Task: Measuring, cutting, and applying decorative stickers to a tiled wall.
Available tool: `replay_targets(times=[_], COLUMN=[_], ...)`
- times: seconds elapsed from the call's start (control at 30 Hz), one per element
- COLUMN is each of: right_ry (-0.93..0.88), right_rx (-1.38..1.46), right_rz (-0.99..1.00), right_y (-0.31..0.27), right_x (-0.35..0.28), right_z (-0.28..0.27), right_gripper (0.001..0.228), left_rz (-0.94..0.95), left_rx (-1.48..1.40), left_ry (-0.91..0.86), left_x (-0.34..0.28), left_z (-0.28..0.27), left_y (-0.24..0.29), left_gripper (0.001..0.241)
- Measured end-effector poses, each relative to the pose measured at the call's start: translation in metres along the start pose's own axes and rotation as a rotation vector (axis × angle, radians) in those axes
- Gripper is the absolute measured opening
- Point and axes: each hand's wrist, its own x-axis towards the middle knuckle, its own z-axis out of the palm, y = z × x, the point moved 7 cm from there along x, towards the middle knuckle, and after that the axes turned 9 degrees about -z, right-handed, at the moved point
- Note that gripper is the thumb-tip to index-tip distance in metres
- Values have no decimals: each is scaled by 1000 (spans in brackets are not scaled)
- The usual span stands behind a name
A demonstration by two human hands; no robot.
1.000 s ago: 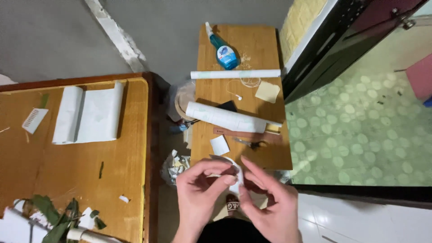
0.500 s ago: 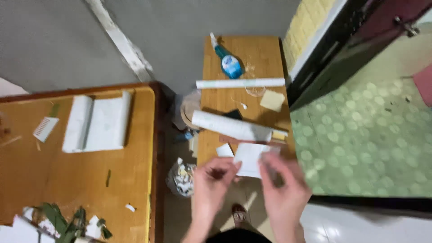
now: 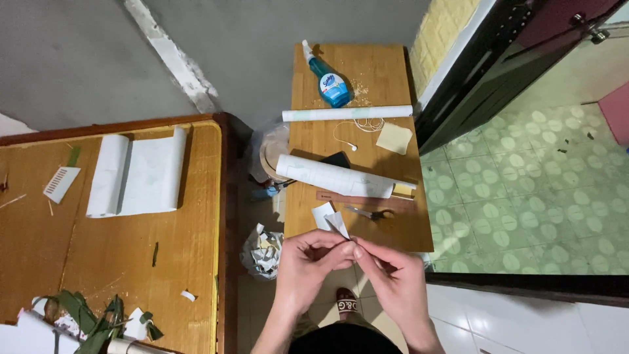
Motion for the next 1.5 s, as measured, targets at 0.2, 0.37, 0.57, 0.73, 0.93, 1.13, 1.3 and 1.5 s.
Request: replay_targets(times=[0.2,0.37,0.57,0.73,0.93,1.13,1.3,1.5], right_ry=[-97,-176,-251,-153,130,-35,-170,-230], right_rx=[-66,7,177,153,-421,-314,-131,-22], right_rz=[-107,29,350,470,84,-334,-353,145], right_y=[-21,-3,63,63,35,-6,-32,-2], right_x=[0,-7,-33,-12,10,-8,-11,-21], right_z=[-3,-5,10,-8,-13,19,9,10], right_gripper=[27,33,40,31,41,29,41,59], left_rz=[32,92,89,-66,68,-66,-297,-50], left_rx=[123,234,127,269,341,-108,9,-38], left_ry=[-126,-270,-168,86,22,-63,-347,-189], left_x=[-4,-2,-4,0,1,-8,-29,-18], left_z=[6,-2,-16,-32,-26,-14,-5,-6], left_y=[17,-6,-67,-62,-36,-30,-5,-2], left_gripper=[17,14,7,67,8,19,33,24])
